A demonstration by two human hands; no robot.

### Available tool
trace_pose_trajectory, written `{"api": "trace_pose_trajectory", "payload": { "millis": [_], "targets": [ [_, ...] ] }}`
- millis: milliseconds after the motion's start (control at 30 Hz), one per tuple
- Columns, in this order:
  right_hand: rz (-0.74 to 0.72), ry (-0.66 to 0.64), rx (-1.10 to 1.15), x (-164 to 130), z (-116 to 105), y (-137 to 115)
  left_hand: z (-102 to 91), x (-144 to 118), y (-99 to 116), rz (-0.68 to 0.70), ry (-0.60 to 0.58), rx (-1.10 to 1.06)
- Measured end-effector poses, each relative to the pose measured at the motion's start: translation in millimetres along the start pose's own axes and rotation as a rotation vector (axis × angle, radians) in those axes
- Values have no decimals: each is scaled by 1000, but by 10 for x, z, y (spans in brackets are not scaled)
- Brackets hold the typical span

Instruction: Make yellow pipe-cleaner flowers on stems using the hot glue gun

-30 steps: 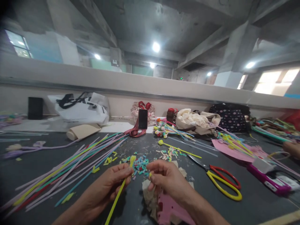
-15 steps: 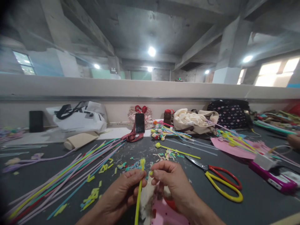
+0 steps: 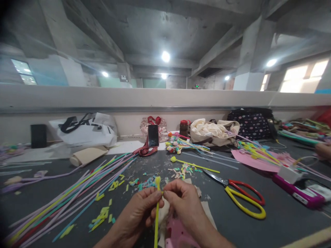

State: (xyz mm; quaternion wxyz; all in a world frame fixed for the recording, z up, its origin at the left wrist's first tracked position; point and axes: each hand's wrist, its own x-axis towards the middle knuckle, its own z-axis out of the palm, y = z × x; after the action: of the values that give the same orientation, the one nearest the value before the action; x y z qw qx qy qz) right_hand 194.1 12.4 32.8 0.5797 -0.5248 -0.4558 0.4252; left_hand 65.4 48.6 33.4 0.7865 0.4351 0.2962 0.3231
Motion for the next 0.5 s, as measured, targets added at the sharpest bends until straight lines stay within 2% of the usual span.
{"api": "trace_pose_trajectory", "payload": {
  "millis": [67, 167, 333, 500],
  "targets": [
    [-13, -19, -12, -3, -1, 21, -26, 4, -2, 14, 5, 57],
    [60, -111, 84, -5, -27, 26, -48, -1, 0, 33, 4, 101],
    [154, -326, 313, 3, -100, 22, -65, -24, 1, 7, -99, 128],
    [206, -394, 389, 24, -151, 58, -43, -51, -28, 2, -134, 96]
  ]
}}
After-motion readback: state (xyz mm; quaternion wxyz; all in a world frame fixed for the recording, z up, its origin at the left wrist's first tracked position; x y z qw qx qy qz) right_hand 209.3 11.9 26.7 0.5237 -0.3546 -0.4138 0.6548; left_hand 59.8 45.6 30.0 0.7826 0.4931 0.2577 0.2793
